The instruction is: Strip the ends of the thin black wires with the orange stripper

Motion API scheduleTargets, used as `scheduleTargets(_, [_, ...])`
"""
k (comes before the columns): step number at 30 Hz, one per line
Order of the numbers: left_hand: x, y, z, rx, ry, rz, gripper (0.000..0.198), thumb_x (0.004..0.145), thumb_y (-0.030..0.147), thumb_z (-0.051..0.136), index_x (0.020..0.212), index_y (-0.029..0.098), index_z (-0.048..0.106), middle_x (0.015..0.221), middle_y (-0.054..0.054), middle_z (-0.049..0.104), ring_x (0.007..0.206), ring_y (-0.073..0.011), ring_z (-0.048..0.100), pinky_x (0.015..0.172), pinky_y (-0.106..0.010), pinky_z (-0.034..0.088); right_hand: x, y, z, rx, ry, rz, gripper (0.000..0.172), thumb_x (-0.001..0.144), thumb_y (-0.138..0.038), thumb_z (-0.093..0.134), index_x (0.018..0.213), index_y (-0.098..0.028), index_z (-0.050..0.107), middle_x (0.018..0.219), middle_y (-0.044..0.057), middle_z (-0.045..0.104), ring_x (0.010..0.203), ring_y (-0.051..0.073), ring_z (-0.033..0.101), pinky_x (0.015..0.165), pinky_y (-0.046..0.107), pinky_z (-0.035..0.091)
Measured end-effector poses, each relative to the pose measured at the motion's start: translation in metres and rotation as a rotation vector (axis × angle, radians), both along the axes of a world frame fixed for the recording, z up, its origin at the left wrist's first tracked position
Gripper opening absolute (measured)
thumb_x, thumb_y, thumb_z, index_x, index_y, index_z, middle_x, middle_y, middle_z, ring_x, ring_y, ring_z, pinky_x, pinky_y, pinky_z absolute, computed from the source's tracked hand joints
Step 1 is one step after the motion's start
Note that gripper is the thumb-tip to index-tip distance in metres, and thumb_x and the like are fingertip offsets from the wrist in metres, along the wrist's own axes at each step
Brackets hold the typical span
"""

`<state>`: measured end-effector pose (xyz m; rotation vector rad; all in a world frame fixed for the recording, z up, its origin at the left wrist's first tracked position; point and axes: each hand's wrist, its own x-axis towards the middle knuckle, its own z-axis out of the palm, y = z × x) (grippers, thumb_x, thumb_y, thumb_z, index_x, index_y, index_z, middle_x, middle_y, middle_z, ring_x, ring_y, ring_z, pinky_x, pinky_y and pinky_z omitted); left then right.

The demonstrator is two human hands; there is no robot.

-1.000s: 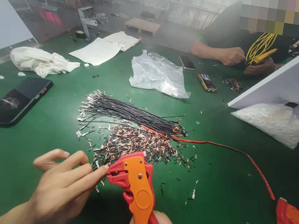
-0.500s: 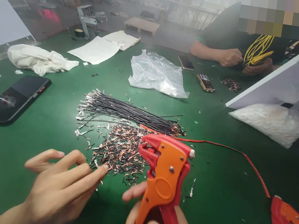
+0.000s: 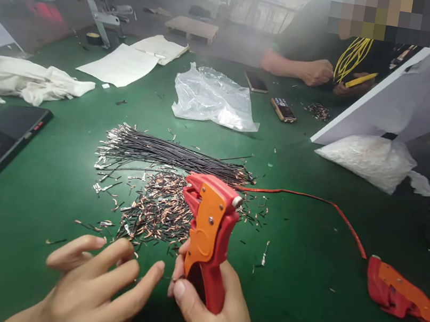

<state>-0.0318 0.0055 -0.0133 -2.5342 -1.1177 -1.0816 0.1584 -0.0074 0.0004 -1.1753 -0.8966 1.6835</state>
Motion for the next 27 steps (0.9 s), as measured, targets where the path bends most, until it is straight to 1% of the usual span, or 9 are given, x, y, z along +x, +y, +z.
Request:
scheduleTargets(4, [0.005,-0.001,-0.010,0.069,-0.044,0.013,0.017,0.086,0.011,0.053,0.084,0.021,0.067,0.053,0.006,0.048,0.067,-0.0133,0.059,0.080,-0.033,0.034,0.003,0.001,-0.001,-0.035,0.023,0.011,0.022,0.086,-0.038,0.073,0.103,-0.027,0.066,0.081,-0.001,0.064,0.073,0.014,0.061,0.076,0.029,0.051])
scheduleTargets(6, [0.006,-0.002,-0.014,0.085,-0.047,0.008,0.016,0.086,0.012,0.054,0.084,0.021,0.066,0.053,0.006,0.048,0.067,-0.0130,0.059,0.081,-0.033,0.035,0.006,0.002,-0.002,-0.071,0.012,0.026,0.026,0.083,-0.039,0.075,0.104,-0.027,0.066,0.082,-0.002,0.065,0.073,0.014,0.061,0.076,0.029,0.052])
scheduleTargets(9, [0.006,-0.002,-0.016,0.103,-0.047,0.009,0.013,0.087,0.016,0.055,0.083,0.022,0.066,0.052,0.006,0.047,0.066,-0.0128,0.059,0.082,-0.033,0.036,0.007,0.003,-0.002,-0.117,-0.039,0.018,0.032,0.079,-0.041,0.079,0.105,-0.027,0.066,0.082,-0.001,0.066,0.073,0.015,0.060,0.074,0.030,0.052])
scheduleTargets(12, [0.005,-0.002,-0.016,0.100,-0.051,0.016,0.011,0.087,0.018,0.057,0.083,0.022,0.066,0.051,0.007,0.046,0.065,-0.0123,0.059,0.083,-0.033,0.036,0.005,0.002,0.000,-0.101,-0.062,0.020,0.029,0.080,-0.043,0.077,0.102,-0.027,0.067,0.080,-0.001,0.066,0.071,0.015,0.061,0.075,0.031,0.053])
scheduleTargets(16, [0.004,-0.001,-0.014,0.101,-0.054,-0.002,0.019,0.090,0.013,0.052,0.080,0.021,0.067,0.048,0.007,0.047,0.063,-0.0117,0.057,0.079,-0.033,0.034,0.001,-0.003,0.000,-0.047,-0.147,-0.037,0.028,0.081,-0.047,0.075,0.100,-0.027,0.068,0.078,0.000,0.066,0.069,0.016,0.061,0.072,0.031,0.052])
scheduleTargets(20, [0.002,0.001,-0.011,0.125,-0.064,-0.040,0.028,0.092,0.006,0.046,0.076,0.018,0.065,0.046,0.008,0.048,0.061,-0.0107,0.056,0.077,-0.033,0.032,0.005,-0.001,-0.004,-0.034,-0.138,-0.045,0.025,0.084,-0.046,0.072,0.101,-0.028,0.066,0.079,0.000,0.066,0.070,0.016,0.061,0.071,0.031,0.052])
scheduleTargets(23, [-0.002,0.003,-0.005,0.065,-0.070,-0.046,0.028,0.093,0.006,0.043,0.078,0.014,0.065,0.047,0.007,0.050,0.059,-0.0108,0.056,0.078,-0.034,0.032,0.016,0.008,-0.007,0.007,-0.117,-0.027,0.019,0.089,-0.039,0.067,0.104,-0.029,0.061,0.080,-0.002,0.063,0.072,0.015,0.060,0.073,0.031,0.051])
scheduleTargets(26, [-0.009,0.004,0.001,-0.084,-0.038,-0.027,0.016,0.088,0.005,0.052,0.087,0.013,0.067,0.050,0.007,0.052,0.061,-0.0123,0.058,0.080,-0.036,0.029,0.023,0.016,-0.005,0.016,-0.090,-0.049,0.021,0.091,-0.036,0.064,0.110,-0.031,0.055,0.083,-0.003,0.061,0.075,0.016,0.060,0.075,0.032,0.049])
scheduleTargets(27, [-0.010,0.003,0.003,-0.128,-0.027,-0.020,0.016,0.087,0.004,0.054,0.090,0.013,0.067,0.052,0.007,0.053,0.062,-0.0131,0.059,0.081,-0.038,0.028,0.024,0.017,-0.003,0.006,-0.087,-0.058,0.022,0.091,-0.036,0.064,0.111,-0.031,0.055,0.083,-0.003,0.061,0.076,0.016,0.060,0.075,0.032,0.048])
